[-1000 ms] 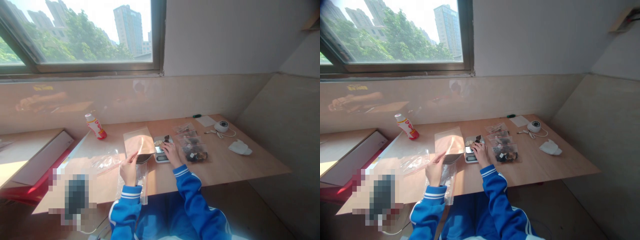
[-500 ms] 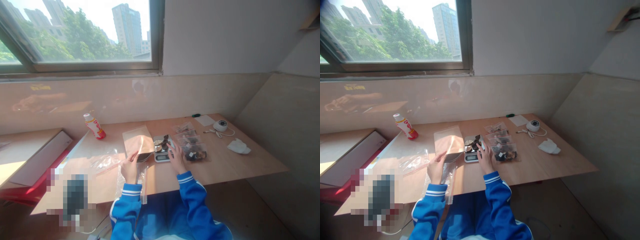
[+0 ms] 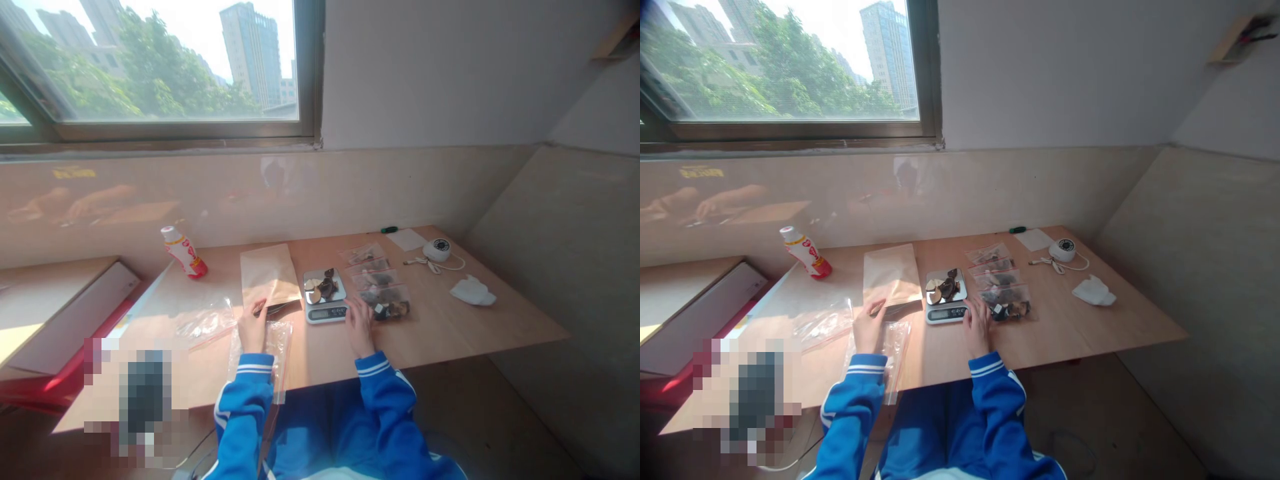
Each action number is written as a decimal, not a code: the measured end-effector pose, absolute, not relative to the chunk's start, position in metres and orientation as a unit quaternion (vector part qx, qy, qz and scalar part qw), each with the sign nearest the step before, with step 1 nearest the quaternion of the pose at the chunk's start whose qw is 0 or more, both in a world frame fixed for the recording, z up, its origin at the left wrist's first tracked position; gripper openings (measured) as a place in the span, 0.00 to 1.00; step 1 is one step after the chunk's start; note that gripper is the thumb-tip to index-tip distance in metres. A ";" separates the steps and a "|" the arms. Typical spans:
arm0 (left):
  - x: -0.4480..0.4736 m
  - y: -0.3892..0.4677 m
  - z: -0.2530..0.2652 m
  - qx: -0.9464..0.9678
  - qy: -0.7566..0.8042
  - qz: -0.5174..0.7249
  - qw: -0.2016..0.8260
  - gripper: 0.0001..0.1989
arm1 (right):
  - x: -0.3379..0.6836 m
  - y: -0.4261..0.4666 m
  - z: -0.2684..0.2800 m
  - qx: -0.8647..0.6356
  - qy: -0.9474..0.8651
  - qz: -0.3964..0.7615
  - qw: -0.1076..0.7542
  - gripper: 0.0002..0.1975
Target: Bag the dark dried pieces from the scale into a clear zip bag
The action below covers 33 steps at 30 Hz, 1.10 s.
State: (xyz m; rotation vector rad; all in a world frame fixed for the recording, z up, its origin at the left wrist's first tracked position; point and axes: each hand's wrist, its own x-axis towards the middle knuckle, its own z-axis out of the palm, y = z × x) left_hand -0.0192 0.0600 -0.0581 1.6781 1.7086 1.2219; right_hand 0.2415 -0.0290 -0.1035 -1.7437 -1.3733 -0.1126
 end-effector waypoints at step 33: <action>-0.033 -0.024 -0.035 0.669 0.542 0.372 0.346 0.12 | 0.225 0.027 -0.058 -0.782 -0.456 -0.029 0.424 0.12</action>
